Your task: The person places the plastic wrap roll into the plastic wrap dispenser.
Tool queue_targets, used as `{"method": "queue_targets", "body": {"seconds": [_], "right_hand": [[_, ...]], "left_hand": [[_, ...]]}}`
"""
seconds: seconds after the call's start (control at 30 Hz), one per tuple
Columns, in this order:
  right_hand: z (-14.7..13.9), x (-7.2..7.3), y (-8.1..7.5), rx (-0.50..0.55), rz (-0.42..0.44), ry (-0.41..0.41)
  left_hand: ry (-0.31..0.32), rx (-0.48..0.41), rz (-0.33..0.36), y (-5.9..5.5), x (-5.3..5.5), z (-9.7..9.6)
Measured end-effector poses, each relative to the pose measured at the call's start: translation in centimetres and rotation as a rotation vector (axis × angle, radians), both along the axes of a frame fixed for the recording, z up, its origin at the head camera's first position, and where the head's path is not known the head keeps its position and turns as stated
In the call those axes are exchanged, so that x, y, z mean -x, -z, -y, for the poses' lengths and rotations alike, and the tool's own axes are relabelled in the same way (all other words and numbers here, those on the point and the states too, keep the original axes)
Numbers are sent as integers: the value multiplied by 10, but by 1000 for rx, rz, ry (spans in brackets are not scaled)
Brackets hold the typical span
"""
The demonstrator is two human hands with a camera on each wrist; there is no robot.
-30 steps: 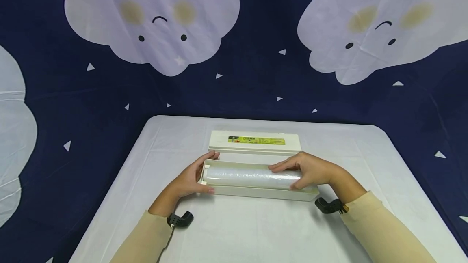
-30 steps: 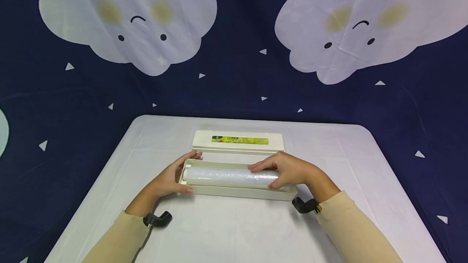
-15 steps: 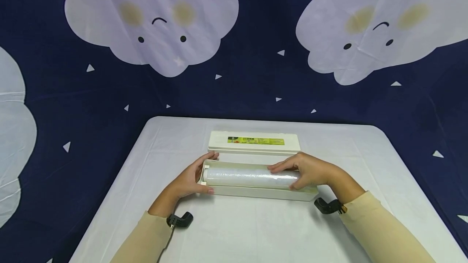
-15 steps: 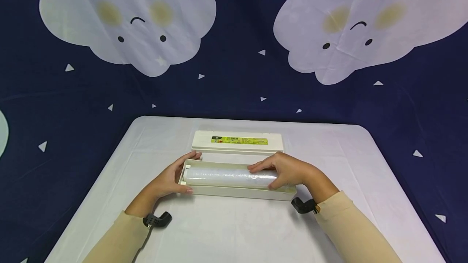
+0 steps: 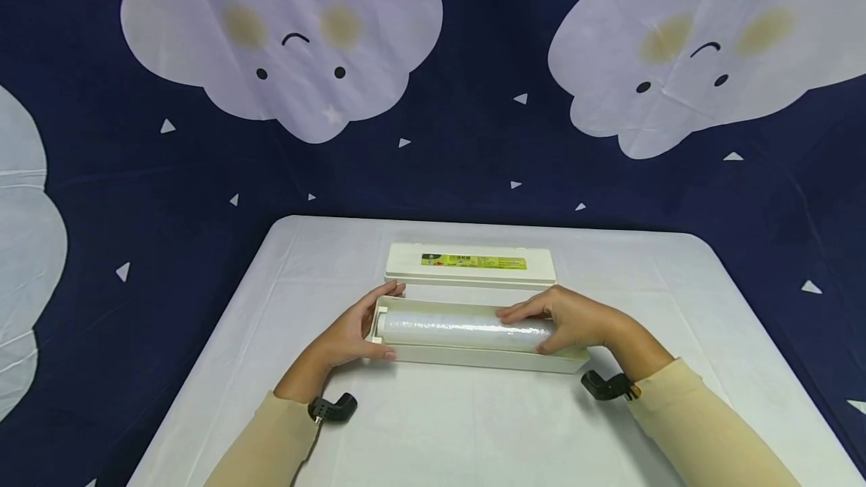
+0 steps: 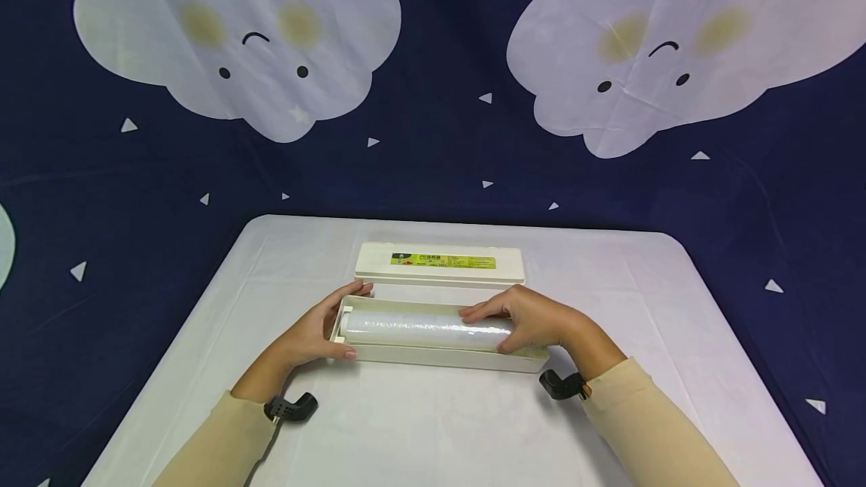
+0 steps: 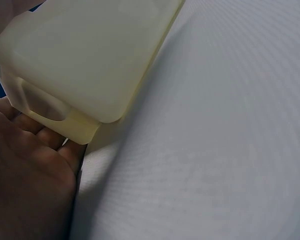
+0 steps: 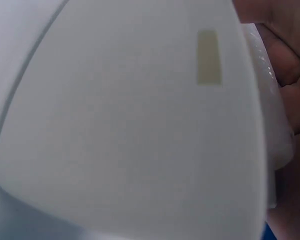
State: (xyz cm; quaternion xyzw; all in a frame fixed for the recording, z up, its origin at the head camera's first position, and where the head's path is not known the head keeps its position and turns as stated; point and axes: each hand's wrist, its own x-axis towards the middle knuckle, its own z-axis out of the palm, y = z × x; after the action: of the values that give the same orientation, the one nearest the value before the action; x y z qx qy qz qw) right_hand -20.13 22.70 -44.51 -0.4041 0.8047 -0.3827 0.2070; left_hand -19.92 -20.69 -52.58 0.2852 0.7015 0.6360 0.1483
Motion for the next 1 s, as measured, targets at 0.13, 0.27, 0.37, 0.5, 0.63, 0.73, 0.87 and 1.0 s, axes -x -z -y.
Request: {"method": "queue_targets", "body": {"seconds": [0.13, 0.27, 0.37, 0.5, 0.63, 0.73, 0.87, 1.0], "right_hand": [[0, 0, 1, -8, 4, 7], [0, -1, 2, -21, 0, 20], [0, -1, 3, -26, 0, 28], [0, -1, 5, -26, 1, 32], [0, -2, 6, -32, -6, 36], [0, -2, 6, -43, -9, 45], [1, -2, 6, -49, 0, 55], [0, -2, 7, -48, 0, 63]], "left_hand": [[-2, -2, 5, 0, 0, 0], [-2, -3, 8, -2, -1, 0], [-1, -4, 6, -2, -1, 0], [-1, -6, 3, -2, -1, -1], [3, -12, 6, -1, 0, -1], [8, -18, 9, 0, 0, -1], [12, -24, 6, 0, 0, -1], [13, -24, 1, 0, -1, 0]]}}
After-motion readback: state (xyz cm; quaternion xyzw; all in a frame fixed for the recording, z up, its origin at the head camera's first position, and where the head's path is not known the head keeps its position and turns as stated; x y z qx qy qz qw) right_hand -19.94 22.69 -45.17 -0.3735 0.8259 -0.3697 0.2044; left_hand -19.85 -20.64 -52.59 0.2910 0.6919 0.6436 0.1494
